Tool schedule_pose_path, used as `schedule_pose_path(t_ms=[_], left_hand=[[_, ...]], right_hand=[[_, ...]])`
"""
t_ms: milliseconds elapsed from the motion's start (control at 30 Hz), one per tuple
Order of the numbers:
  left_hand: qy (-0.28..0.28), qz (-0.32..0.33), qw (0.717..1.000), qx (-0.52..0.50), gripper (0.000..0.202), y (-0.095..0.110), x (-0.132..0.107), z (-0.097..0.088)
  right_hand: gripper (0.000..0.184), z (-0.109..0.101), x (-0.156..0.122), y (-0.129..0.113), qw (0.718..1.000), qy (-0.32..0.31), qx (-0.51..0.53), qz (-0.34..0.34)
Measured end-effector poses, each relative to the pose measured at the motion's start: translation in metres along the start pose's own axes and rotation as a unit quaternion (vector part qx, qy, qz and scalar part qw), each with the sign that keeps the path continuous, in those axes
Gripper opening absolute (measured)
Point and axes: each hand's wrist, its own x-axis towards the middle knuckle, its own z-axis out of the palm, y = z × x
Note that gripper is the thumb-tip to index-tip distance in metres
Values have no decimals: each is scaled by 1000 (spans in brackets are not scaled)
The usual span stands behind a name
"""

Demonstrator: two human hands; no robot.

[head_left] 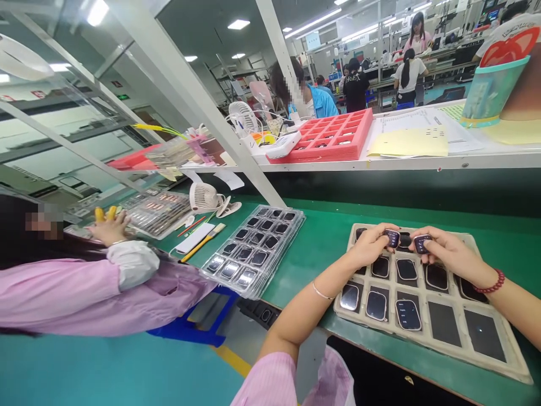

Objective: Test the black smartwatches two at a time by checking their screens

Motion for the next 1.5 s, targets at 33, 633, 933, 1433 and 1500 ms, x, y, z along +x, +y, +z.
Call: schedule_pose_path(t_ms=[33, 633, 933, 1433, 1500], left_hand=[[2, -6, 1000, 7, 40, 0, 1, 0], [-9, 31, 999, -41, 46, -3, 0, -1], [-1, 31, 998, -60, 66, -3, 1, -2], [-12, 52, 997, -51, 50, -9, 3, -2], [-11, 65, 997, -48, 52, -8, 3, -2]], right_hand=[[33, 1, 0, 0, 1000, -2, -9, -7], [34, 0, 0, 5, 998, -47, 26, -22], [44, -1, 0, 1, 998, -16, 52, 12], [46, 0, -1, 0, 998, -23, 53, 17], [44, -1, -1, 0, 999, -23, 48, 9]])
